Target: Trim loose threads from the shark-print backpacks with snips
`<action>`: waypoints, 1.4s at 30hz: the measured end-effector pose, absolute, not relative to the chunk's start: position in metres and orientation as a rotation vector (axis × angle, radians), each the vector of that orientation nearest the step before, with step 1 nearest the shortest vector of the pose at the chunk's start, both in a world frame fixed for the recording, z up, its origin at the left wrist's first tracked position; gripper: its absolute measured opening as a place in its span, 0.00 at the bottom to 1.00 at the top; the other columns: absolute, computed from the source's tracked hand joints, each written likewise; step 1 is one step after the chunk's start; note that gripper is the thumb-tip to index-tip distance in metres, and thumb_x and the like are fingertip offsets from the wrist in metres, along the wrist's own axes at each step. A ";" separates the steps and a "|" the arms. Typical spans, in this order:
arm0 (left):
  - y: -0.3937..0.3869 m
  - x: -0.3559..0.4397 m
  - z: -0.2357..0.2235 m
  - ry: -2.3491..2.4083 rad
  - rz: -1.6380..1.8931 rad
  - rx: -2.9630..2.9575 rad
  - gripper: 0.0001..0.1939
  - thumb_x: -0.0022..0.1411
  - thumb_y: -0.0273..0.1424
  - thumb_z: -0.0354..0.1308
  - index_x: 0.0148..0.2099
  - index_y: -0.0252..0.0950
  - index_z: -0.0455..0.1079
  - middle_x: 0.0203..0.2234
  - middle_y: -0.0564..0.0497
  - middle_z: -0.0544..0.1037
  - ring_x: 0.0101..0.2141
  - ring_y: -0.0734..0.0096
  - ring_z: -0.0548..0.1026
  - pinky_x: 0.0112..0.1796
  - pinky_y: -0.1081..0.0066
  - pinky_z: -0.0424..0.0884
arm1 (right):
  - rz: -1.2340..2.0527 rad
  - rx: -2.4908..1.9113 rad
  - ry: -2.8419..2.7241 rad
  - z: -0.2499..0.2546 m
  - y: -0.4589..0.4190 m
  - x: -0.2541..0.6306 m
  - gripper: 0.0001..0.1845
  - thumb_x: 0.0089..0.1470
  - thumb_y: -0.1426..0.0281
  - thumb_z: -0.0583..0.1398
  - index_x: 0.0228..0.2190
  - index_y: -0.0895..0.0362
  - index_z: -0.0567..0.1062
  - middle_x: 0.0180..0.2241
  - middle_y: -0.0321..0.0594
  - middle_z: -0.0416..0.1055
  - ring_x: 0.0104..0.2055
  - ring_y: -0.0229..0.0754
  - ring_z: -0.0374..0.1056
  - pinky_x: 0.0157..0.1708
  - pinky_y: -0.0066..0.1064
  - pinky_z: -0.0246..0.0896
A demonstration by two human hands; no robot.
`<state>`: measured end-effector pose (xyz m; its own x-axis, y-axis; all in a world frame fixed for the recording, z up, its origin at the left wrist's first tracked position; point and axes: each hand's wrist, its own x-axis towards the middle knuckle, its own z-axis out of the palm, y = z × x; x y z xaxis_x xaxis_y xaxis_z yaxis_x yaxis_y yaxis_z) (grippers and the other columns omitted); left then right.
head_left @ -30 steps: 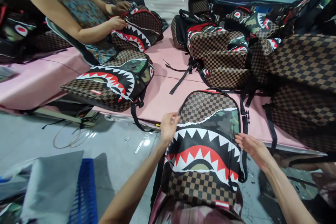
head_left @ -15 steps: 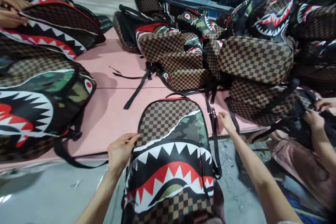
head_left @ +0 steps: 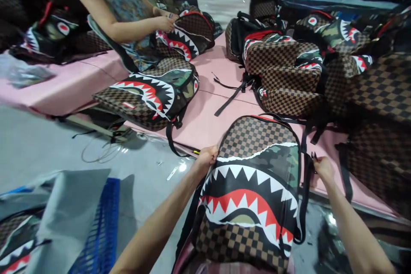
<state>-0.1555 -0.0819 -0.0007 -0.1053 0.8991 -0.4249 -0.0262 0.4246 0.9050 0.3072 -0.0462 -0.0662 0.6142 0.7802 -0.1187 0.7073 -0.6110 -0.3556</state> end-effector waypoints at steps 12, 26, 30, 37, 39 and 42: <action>-0.086 -0.169 0.003 1.269 1.204 0.728 0.16 0.55 0.38 0.49 0.21 0.36 0.52 0.16 0.58 0.56 0.16 0.82 0.54 0.17 0.79 0.50 | 0.741 -1.619 -1.738 0.065 -0.076 0.115 0.17 0.51 0.57 0.54 0.37 0.55 0.73 0.31 0.39 0.72 0.27 0.39 0.66 0.27 0.29 0.60; -0.084 -0.173 -0.008 1.582 1.019 1.345 0.07 0.54 0.28 0.53 0.31 0.37 0.73 0.25 0.52 0.76 0.29 0.70 0.72 0.33 0.73 0.64 | 0.114 -1.741 -2.568 0.074 -0.081 -0.007 0.15 0.57 0.65 0.52 0.43 0.52 0.73 0.40 0.40 0.74 0.42 0.44 0.68 0.36 0.30 0.59; -0.081 -0.174 -0.009 1.546 1.037 1.320 0.09 0.55 0.28 0.50 0.29 0.35 0.71 0.20 0.53 0.72 0.25 0.72 0.69 0.29 0.74 0.62 | -0.009 -1.689 -2.732 0.075 -0.081 -0.025 0.16 0.58 0.67 0.50 0.44 0.53 0.73 0.41 0.42 0.74 0.42 0.43 0.67 0.36 0.30 0.58; -0.077 -0.169 -0.020 1.437 1.077 1.229 0.09 0.56 0.28 0.48 0.26 0.34 0.66 0.19 0.55 0.68 0.23 0.74 0.65 0.27 0.76 0.61 | -0.155 -1.633 -2.877 0.080 -0.080 -0.040 0.15 0.58 0.71 0.49 0.40 0.56 0.74 0.39 0.45 0.74 0.39 0.45 0.67 0.33 0.31 0.56; -0.075 -0.167 -0.022 1.422 1.089 1.199 0.08 0.55 0.29 0.49 0.26 0.34 0.65 0.18 0.55 0.67 0.22 0.75 0.65 0.27 0.76 0.61 | -0.167 -1.626 -2.893 0.081 -0.081 -0.041 0.15 0.58 0.71 0.49 0.38 0.56 0.74 0.38 0.46 0.74 0.39 0.45 0.67 0.33 0.31 0.55; -0.074 -0.165 -0.024 1.406 1.104 1.158 0.08 0.54 0.29 0.49 0.25 0.34 0.65 0.17 0.56 0.66 0.22 0.75 0.64 0.26 0.76 0.61 | -0.167 -1.646 -2.879 0.082 -0.082 -0.041 0.15 0.58 0.71 0.49 0.38 0.56 0.74 0.37 0.46 0.74 0.39 0.45 0.67 0.33 0.31 0.55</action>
